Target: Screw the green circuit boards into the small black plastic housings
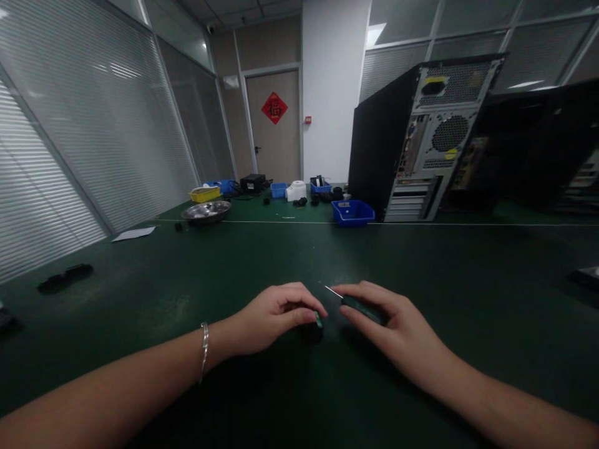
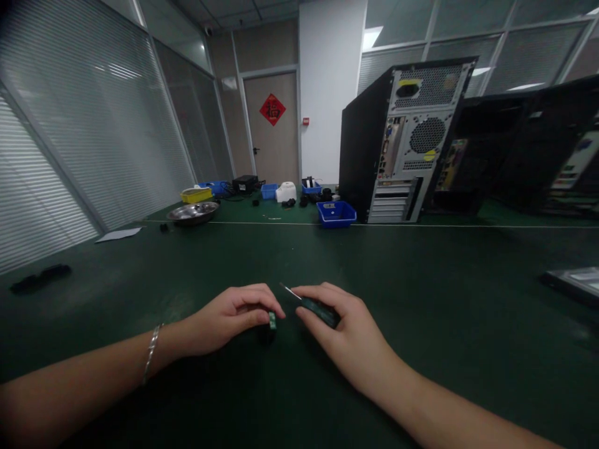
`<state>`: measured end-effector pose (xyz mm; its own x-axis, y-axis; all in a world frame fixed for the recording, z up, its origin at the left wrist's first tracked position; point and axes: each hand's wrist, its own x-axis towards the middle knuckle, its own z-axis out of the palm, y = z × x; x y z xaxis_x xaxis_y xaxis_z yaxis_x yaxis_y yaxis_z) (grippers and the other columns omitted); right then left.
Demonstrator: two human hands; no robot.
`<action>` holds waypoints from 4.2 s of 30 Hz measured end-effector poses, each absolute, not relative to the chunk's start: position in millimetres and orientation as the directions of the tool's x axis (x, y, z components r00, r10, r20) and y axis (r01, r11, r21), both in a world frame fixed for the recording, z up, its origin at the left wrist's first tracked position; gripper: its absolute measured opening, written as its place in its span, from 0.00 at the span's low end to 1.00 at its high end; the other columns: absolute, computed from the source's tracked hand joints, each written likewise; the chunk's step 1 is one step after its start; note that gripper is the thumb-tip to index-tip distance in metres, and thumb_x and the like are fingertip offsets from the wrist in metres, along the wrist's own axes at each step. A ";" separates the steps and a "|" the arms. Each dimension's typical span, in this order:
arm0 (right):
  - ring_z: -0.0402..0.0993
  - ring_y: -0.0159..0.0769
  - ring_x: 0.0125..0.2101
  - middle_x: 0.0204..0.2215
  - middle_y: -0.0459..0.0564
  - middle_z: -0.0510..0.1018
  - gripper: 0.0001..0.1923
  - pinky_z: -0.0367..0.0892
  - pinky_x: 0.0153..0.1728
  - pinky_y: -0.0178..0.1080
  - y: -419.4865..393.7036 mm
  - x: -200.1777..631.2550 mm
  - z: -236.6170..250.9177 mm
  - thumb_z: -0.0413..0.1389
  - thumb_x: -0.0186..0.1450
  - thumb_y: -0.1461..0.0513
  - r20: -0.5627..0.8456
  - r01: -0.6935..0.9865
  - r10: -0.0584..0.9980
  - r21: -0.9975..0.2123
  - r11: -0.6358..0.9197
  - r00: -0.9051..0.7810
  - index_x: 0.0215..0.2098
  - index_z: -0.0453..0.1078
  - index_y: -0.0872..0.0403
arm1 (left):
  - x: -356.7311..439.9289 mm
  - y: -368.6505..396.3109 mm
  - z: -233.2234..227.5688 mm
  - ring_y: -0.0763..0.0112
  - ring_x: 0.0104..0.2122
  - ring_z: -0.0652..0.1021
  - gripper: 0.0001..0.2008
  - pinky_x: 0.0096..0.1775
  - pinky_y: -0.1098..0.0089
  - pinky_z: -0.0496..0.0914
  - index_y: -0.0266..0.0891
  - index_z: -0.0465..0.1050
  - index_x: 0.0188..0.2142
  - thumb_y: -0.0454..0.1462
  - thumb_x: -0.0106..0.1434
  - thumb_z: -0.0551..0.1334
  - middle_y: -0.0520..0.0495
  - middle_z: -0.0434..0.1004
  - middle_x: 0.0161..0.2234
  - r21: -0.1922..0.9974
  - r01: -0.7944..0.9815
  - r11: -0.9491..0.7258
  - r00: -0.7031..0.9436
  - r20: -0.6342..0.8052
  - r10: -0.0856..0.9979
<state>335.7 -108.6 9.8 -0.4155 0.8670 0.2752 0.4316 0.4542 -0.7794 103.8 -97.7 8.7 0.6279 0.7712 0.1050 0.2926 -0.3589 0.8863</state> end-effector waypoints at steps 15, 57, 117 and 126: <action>0.75 0.40 0.44 0.43 0.49 0.80 0.13 0.70 0.45 0.42 -108.7 336.9 9.0 0.56 0.66 0.64 0.263 0.401 0.870 -0.806 0.436 -0.417 0.48 0.75 0.50 | 109.3 -102.6 10.7 0.63 0.46 0.69 0.11 0.49 0.64 0.63 0.46 0.75 0.48 0.39 0.66 0.60 0.46 0.73 0.44 0.669 0.436 -0.601 0.728 0.131 0.673; 0.74 0.36 0.37 0.35 0.47 0.77 0.07 0.68 0.39 0.36 -112.9 337.7 7.2 0.53 0.68 0.66 0.321 0.362 0.780 -0.748 0.556 -0.537 0.38 0.73 0.52 | 105.8 -99.8 4.9 0.67 0.40 0.75 0.12 0.45 0.65 0.69 0.36 0.71 0.44 0.39 0.70 0.52 0.45 0.75 0.40 0.841 0.363 -0.401 0.652 0.078 0.754; 0.73 0.35 0.41 0.39 0.47 0.73 0.14 0.69 0.42 0.37 -115.4 337.0 8.0 0.57 0.66 0.69 0.310 0.252 0.653 -0.743 0.620 -0.691 0.47 0.74 0.49 | 107.0 -99.7 9.8 0.72 0.38 0.76 0.11 0.42 0.73 0.68 0.40 0.77 0.44 0.35 0.68 0.57 0.49 0.77 0.38 0.792 0.397 -0.464 0.698 0.068 0.713; 0.72 0.35 0.41 0.40 0.47 0.72 0.20 0.68 0.42 0.37 -114.6 334.7 8.5 0.57 0.65 0.71 0.290 0.289 0.650 -0.718 0.633 -0.702 0.52 0.73 0.46 | 107.4 -100.8 11.0 0.71 0.37 0.75 0.09 0.41 0.73 0.67 0.37 0.76 0.43 0.37 0.65 0.61 0.48 0.77 0.38 0.829 0.361 -0.427 0.698 0.063 0.713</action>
